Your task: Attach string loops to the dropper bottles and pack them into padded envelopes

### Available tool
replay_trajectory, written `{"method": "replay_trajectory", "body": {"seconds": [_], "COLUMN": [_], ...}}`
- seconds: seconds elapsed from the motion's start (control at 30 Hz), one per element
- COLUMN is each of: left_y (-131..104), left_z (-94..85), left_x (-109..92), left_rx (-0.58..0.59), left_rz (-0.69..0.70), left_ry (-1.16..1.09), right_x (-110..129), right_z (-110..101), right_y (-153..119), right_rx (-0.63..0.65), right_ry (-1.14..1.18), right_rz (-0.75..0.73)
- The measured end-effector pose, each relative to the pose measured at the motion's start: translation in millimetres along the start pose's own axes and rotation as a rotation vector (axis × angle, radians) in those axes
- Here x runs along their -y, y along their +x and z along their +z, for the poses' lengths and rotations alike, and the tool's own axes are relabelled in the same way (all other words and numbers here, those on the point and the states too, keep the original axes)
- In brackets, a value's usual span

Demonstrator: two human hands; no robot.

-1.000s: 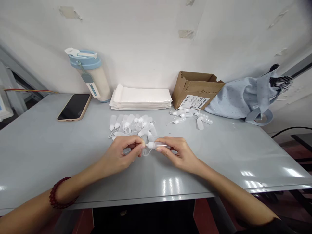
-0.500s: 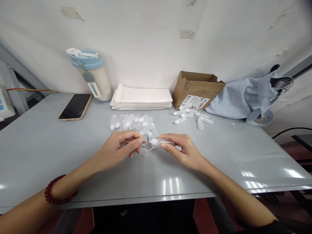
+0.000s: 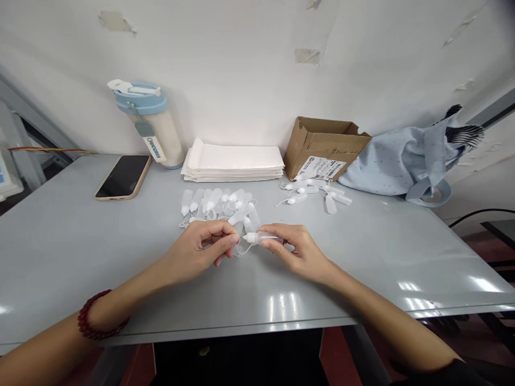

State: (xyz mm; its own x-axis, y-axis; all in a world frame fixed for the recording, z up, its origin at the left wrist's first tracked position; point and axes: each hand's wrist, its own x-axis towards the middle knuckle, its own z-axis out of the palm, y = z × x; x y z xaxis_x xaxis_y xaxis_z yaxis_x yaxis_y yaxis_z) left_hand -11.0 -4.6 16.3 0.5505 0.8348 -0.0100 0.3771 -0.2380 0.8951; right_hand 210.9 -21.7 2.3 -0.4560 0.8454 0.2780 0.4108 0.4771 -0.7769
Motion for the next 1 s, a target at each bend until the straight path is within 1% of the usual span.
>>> {"method": "replay_trajectory", "body": {"seconds": [0.2,0.3,0.4,0.47,0.53,0.6,0.67,0.77,1.0], "left_y": [1.0,2.4,2.5,1.4,0.1,-0.9,-1.2,-0.3,0.8], "left_z": [0.8,-4.7,-10.9,-12.2,-10.7,-7.8,-4.9,-2.1,2.0], "left_x": [-0.5,-0.5,-0.1,1.1,3.7,7.6,12.4,19.4,27.4], "left_rx": [-0.015,0.006,-0.035,-0.101,-0.165,-0.202,-0.211,-0.215,-0.302], "left_rz": [0.002,0.010,0.043,0.116,0.246,0.398,0.510,0.582,0.733], "left_ry": [-0.011,0.034,0.123,0.201,0.319,0.472,0.614,0.732,0.797], "right_x": [-0.6,0.8,2.2,2.5,2.2,2.0,2.2,2.3,-0.5], "right_z": [2.0,-0.7,-4.5,-6.1,-6.5,-6.1,-5.2,-3.8,0.0], "right_y": [-0.3,0.6,1.7,2.2,2.5,2.6,2.4,1.6,-0.8], "right_rx": [0.000,0.000,0.005,0.009,0.012,0.013,0.015,0.016,0.007], "right_ry": [-0.012,0.002,0.022,0.027,0.030,0.032,0.029,0.012,-0.005], "right_rz": [0.003,-0.006,0.019,0.047,0.059,0.054,0.049,0.049,0.040]}}
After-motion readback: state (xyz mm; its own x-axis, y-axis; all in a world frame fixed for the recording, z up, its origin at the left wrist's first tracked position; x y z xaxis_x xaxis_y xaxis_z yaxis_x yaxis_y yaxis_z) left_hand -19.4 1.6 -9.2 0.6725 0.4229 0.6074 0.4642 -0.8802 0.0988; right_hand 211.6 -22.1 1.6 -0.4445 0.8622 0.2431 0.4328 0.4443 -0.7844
